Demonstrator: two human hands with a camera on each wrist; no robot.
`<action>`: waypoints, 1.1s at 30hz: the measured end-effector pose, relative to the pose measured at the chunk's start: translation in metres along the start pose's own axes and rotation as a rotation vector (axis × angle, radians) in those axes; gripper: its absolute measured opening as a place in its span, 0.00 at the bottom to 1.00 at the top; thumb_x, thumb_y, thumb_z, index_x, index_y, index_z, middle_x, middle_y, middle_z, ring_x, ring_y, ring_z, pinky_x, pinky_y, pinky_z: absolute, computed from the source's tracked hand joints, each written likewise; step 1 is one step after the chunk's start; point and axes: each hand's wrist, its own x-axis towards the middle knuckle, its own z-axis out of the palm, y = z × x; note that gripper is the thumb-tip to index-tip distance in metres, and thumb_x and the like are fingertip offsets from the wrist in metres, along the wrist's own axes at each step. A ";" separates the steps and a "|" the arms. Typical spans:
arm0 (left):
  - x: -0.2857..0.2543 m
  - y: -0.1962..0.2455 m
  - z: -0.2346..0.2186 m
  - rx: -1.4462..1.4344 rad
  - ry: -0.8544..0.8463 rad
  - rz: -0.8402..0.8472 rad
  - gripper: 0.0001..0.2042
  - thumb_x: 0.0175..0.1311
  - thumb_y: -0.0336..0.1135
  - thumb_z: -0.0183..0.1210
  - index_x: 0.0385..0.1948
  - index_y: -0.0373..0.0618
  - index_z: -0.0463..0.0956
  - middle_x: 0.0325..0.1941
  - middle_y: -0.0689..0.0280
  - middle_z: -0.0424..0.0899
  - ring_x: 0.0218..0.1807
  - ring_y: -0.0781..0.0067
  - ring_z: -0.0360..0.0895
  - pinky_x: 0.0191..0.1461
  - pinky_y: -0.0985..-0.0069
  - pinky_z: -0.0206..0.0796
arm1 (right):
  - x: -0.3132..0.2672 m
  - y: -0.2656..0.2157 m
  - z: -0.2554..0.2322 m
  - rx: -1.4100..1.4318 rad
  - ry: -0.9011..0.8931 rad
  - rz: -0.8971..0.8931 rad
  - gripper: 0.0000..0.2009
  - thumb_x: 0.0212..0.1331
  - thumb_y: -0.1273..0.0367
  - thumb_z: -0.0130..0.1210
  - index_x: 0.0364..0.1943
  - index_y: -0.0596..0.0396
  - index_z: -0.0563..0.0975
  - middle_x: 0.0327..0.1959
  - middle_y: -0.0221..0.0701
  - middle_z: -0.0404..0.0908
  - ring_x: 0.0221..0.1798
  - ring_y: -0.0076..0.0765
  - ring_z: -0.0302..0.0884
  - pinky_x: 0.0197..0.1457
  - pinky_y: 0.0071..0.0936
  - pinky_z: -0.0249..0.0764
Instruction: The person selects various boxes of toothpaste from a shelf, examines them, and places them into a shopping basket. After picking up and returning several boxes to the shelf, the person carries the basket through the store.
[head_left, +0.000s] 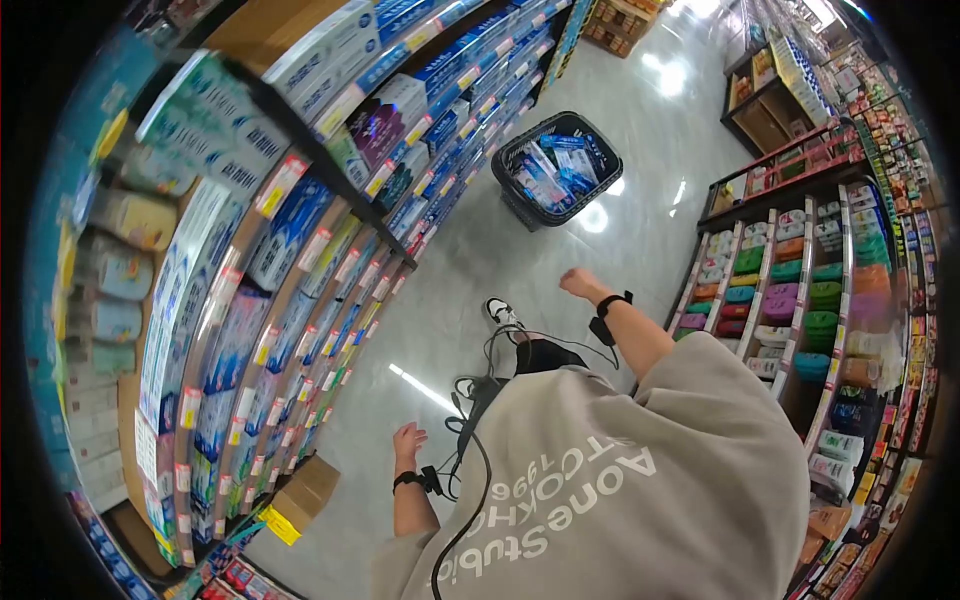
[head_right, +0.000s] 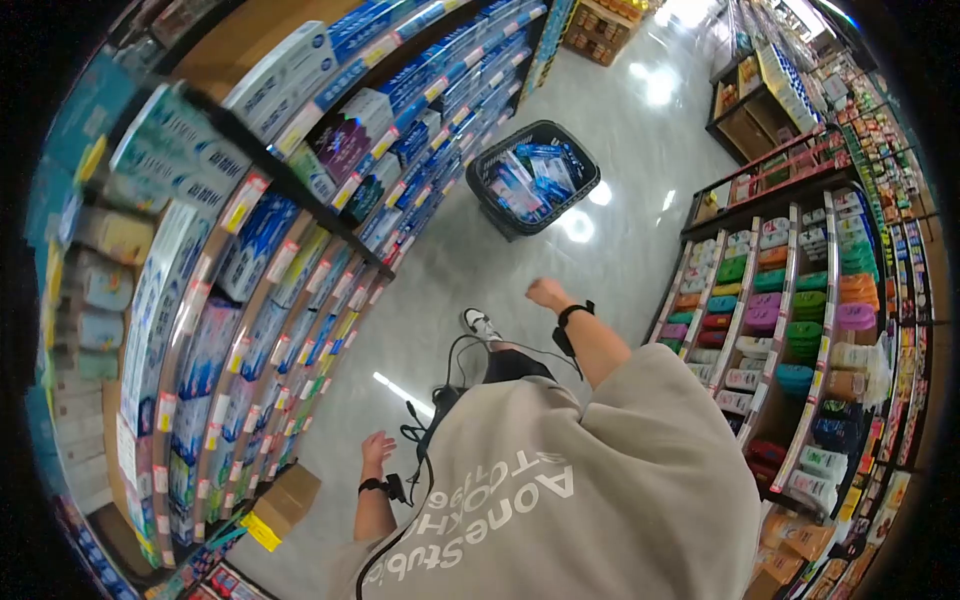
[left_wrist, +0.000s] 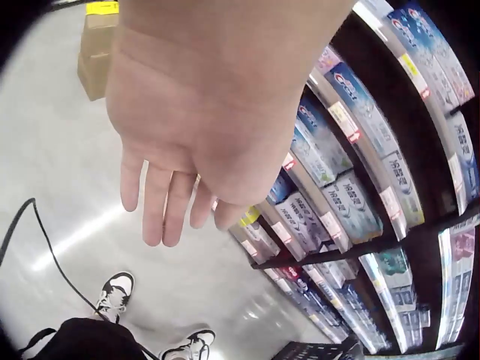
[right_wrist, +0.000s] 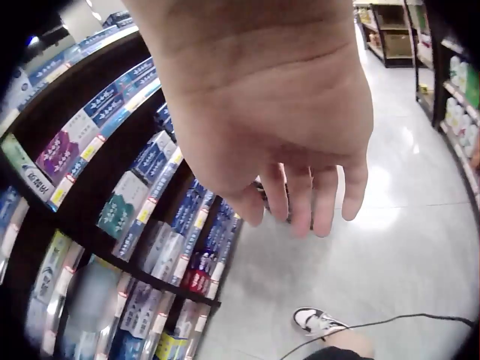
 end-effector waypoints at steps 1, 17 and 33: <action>-0.002 0.006 0.002 0.023 0.008 -0.015 0.22 0.69 0.47 0.60 0.59 0.44 0.76 0.45 0.59 0.89 0.42 0.64 0.87 0.46 0.68 0.71 | 0.011 -0.011 -0.001 0.030 0.002 -0.050 0.17 0.55 0.61 0.59 0.43 0.56 0.86 0.42 0.47 0.88 0.47 0.53 0.85 0.54 0.44 0.78; -0.079 0.116 0.081 0.248 0.041 -0.233 0.15 0.74 0.33 0.53 0.58 0.39 0.77 0.41 0.58 0.89 0.41 0.71 0.86 0.45 0.75 0.75 | 0.283 -0.044 0.051 0.042 0.270 -0.083 0.38 0.50 0.62 0.71 0.65 0.58 0.67 0.68 0.45 0.70 0.71 0.56 0.67 0.68 0.48 0.73; -0.047 0.213 0.037 0.428 0.035 0.041 0.15 0.75 0.34 0.56 0.58 0.37 0.76 0.42 0.59 0.88 0.43 0.70 0.85 0.49 0.73 0.74 | 0.402 -0.041 0.013 0.108 0.185 0.114 0.31 0.54 0.59 0.65 0.62 0.54 0.68 0.59 0.46 0.77 0.63 0.55 0.75 0.61 0.57 0.73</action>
